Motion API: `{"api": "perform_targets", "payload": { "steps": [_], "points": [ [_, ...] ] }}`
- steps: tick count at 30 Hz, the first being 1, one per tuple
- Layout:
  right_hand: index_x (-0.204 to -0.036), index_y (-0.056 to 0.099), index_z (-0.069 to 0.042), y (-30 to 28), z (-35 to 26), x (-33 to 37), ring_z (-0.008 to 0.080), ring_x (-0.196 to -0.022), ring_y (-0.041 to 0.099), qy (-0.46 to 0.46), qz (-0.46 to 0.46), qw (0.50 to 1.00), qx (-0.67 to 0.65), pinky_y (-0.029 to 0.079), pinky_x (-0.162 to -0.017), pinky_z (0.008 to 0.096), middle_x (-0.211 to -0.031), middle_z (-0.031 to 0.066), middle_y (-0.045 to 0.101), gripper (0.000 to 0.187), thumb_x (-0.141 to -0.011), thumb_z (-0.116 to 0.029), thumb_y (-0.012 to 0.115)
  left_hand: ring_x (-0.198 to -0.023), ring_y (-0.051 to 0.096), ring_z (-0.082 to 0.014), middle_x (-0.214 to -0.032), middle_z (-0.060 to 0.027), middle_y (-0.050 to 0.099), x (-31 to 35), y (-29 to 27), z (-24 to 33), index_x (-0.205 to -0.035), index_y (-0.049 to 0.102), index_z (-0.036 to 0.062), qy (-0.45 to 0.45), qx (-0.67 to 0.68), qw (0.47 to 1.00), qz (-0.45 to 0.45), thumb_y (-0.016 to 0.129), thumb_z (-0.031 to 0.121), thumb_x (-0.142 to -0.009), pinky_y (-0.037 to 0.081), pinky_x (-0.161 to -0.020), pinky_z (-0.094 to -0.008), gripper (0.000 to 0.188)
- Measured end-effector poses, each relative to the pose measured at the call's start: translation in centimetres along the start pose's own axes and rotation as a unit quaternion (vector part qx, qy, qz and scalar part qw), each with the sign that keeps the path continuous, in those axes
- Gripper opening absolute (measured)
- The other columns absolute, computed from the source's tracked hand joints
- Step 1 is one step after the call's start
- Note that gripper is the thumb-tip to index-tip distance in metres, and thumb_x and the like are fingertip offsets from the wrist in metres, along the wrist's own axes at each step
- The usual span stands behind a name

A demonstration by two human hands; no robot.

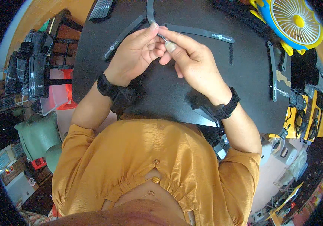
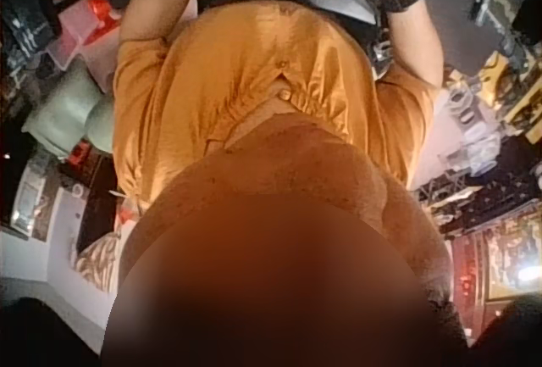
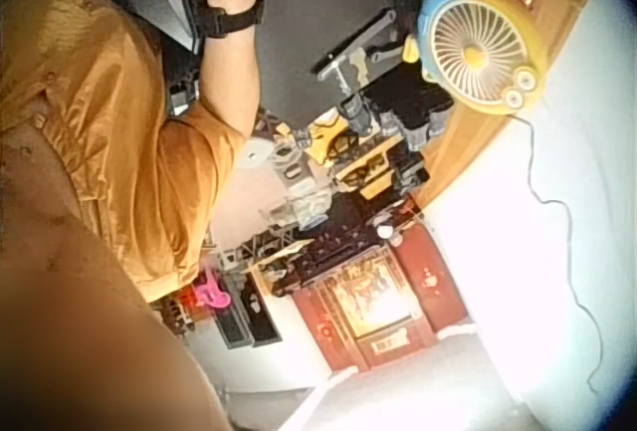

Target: Assembling components of a face shield by attaching straps and pins using a small screwdriver.

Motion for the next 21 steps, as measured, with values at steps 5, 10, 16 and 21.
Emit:
{"api": "perform_targets", "payload": {
  "steps": [5,10,16,21],
  "points": [
    [-0.135,0.054,-0.012,-0.1,-0.3,-0.1,0.0038,-0.051,0.046,0.014,-0.025,0.998,-0.058,0.038,-0.047,0.0171,-0.081,0.0041,0.066,0.035,-0.101,-0.016,0.049,-0.076,0.061,-0.0129,-0.085,-0.0075,0.062,-0.1,-0.3,-0.3,-0.094,0.060,-0.0005,0.020,-0.001,0.999,0.042,0.054,0.038,-0.098,0.051,-0.071,-0.0237,0.039],
    [-0.129,0.054,-0.009,-0.1,-0.5,0.0,0.0039,-0.048,0.046,0.032,-0.032,0.993,-0.105,0.035,-0.044,0.0169,-0.082,0.0068,0.068,0.030,-0.101,-0.017,0.048,-0.076,0.061,-0.0105,-0.085,-0.0051,0.064,-0.1,-0.4,-0.3,-0.095,0.060,0.0026,0.035,0.008,0.998,0.060,0.056,0.033,-0.098,0.051,-0.072,-0.0230,0.031],
    [-0.111,0.057,-0.007,-0.2,-0.2,-0.1,0.0039,-0.047,0.046,0.037,-0.028,0.992,-0.116,0.034,-0.043,0.0170,-0.079,0.0066,0.067,0.020,-0.102,-0.022,0.048,-0.072,0.061,-0.0094,-0.082,-0.0039,0.066,-0.3,-1.1,-0.3,-0.095,0.062,0.0029,0.059,-0.012,0.998,0.010,0.056,0.024,-0.098,0.050,-0.067,-0.0216,0.022],
    [-0.104,0.058,-0.006,-0.3,-0.2,-0.1,0.0043,-0.046,0.046,0.050,-0.066,0.985,-0.152,0.034,-0.042,0.0169,-0.076,0.0065,0.065,0.026,-0.103,-0.028,0.044,-0.072,0.060,-0.0097,-0.080,-0.0032,0.064,-0.5,-0.5,-0.1,-0.099,0.063,0.0007,0.066,-0.011,0.998,-0.008,0.054,0.018,-0.099,0.048,-0.067,-0.0207,0.020]
  ]
}}
Point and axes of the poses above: each hand's wrist, its own x-axis away from the middle knuckle, its own y-axis out of the palm, z = x × y, the point moved 1 cm from there along -x, towards the middle knuckle
